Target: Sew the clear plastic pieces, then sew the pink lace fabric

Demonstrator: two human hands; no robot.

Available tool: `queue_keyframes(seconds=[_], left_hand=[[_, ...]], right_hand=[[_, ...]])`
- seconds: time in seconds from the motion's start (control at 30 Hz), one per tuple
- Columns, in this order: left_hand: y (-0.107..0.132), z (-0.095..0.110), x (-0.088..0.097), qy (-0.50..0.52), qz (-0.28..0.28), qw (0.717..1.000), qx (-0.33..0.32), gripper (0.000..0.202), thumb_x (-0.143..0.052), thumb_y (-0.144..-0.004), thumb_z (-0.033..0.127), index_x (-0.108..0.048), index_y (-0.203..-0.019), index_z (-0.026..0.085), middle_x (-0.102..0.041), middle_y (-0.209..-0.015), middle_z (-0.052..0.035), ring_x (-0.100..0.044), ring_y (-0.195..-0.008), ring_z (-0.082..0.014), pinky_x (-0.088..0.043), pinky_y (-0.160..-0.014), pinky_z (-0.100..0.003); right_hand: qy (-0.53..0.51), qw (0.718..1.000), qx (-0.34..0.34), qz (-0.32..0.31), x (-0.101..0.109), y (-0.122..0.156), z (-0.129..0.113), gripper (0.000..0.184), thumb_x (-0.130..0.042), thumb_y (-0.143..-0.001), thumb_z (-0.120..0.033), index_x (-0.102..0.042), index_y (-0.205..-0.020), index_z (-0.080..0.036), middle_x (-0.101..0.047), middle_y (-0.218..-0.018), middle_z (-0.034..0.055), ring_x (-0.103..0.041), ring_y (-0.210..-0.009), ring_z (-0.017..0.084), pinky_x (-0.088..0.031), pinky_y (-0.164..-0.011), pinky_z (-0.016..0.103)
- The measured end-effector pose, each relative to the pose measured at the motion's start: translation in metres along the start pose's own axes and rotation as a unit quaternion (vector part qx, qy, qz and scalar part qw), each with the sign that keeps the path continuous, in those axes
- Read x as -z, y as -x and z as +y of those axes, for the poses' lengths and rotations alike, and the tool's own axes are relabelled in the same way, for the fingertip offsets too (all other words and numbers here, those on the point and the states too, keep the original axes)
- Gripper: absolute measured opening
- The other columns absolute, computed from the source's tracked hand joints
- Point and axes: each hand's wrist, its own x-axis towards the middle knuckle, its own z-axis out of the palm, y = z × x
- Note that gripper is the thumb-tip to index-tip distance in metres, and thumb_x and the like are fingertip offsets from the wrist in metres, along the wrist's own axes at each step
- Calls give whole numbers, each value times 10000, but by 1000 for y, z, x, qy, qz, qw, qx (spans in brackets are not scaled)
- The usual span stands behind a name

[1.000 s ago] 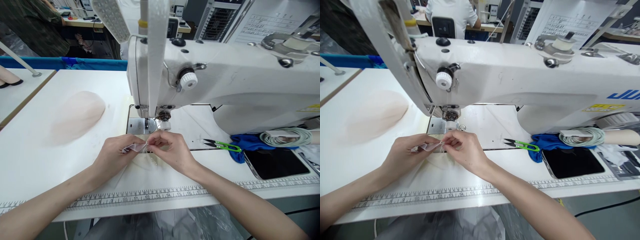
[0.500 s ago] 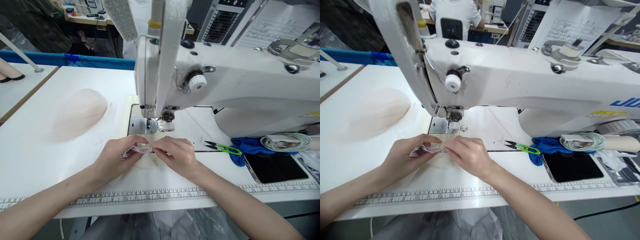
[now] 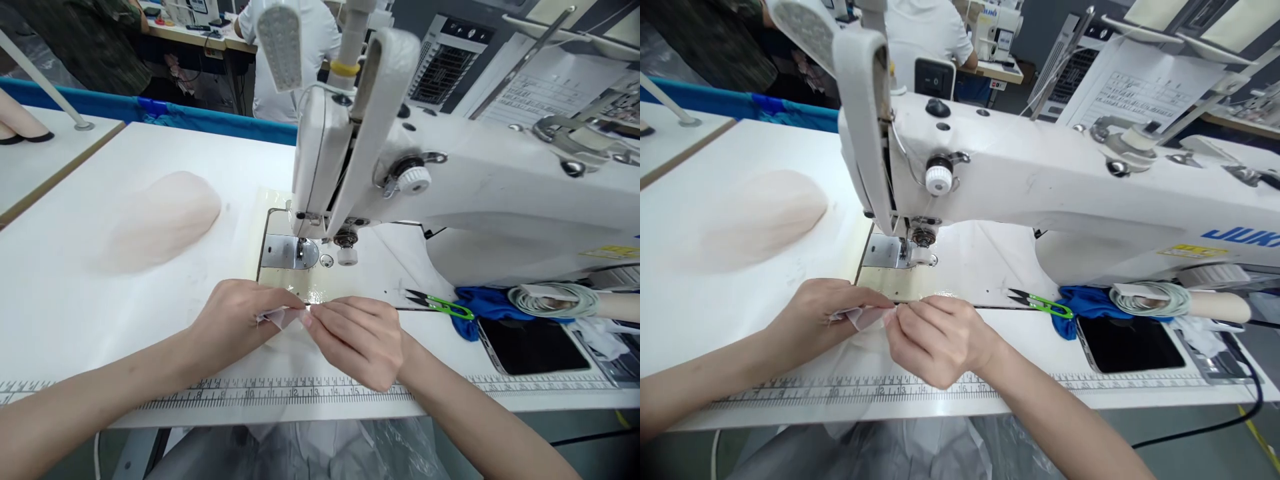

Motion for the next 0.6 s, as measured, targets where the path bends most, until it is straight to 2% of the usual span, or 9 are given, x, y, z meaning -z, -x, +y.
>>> queue_keyframes(seconds=[0.1, 0.23, 0.3, 0.33, 0.4, 0.47, 0.5, 0.53, 0.6], left_hand=[[-1, -3, -3, 9, -35, 997, 75, 141, -610, -844, 198, -721, -847, 284, -708, -676, 75, -601, -530, -120, -423, -513, -258], [-7, -14, -9, -67, -19, 996, 47, 125, -623, -839, 215, -709, -770, 273, -670, -652, 47, -603, -669, -162, -409, -725, -346], [-10, -18, -11, -86, -14, 994, 59, 65, -639, -854, 288, -693, -848, 252, -660, -666, 40, -603, -683, -168, -393, -835, -404], [-10, -19, -12, -90, -12, 993, 77, 119, -654, -848, 317, -677, -939, 243, -656, -678, 38, -608, -687, -173, -390, -872, -427], [-11, -21, -12, -107, 7, 990, 94, 376, -690, -822, 333, -587, -1164, 216, -684, -798, 7, -637, -806, -214, -393, -920, -459], [-10, -20, -12, -148, 55, 986, 59, 575, -701, -810, 322, -466, -1313, 172, -679, -1069, -83, -601, -1055, -281, -392, -972, -486], [-9, -20, -12, -177, 79, 981, 28, 597, -694, -814, 308, -443, -1334, 158, -634, -1197, -123, -551, -1158, -307, -381, -1007, -500], [-8, -19, -11, -209, 96, 973, -7, 567, -680, -826, 286, -452, -1327, 153, -592, -1276, -142, -508, -1224, -322, -360, -1044, -515], [-5, -16, -11, -268, 97, 956, -71, 415, -636, -861, 223, -526, -1259, 184, -609, -1267, -112, -504, -1245, -308, -317, -1099, -526]], right_hand=[[-15, 997, -75, 4, -6, 2, -3, 168, -560, -907, -143, -692, -840, -222, -723, -712, 12, -667, -613, 133, -511, -515, 254], [-120, 963, -238, -45, -15, -6, 1, 145, -556, -929, -213, -681, -857, -210, -713, -762, -3, -620, -616, 103, -448, -538, 231], [-137, 943, -299, -54, -20, -12, 6, 113, -596, -897, -205, -682, -824, -214, -699, -750, -16, -603, -628, 106, -427, -564, 232], [-132, 935, -323, -59, -22, -15, 10, 103, -610, -882, -196, -680, -809, -216, -684, -721, -24, -592, -627, 110, -418, -583, 239], [-104, 928, -353, -64, -26, -19, 16, 105, -625, -865, -191, -672, -776, -218, -635, -645, -39, -562, -615, 115, -415, -652, 262], [-80, 928, -359, -62, -30, -21, 21, 116, -628, -859, -192, -661, -751, -216, -581, -601, -50, -537, -615, 118, -410, -741, 298], [-75, 928, -360, -60, -32, -21, 23, 119, -631, -855, -194, -656, -740, -216, -564, -595, -53, -530, -619, 120, -403, -775, 315], [-76, 927, -364, -57, -33, -22, 24, 119, -635, -849, -195, -652, -733, -215, -555, -597, -55, -526, -624, 120, -396, -801, 327], [-89, 918, -381, -55, -35, -23, 25, 120, -642, -839, -193, -648, -721, -215, -552, -608, -55, -525, -630, 120, -389, -818, 334]])
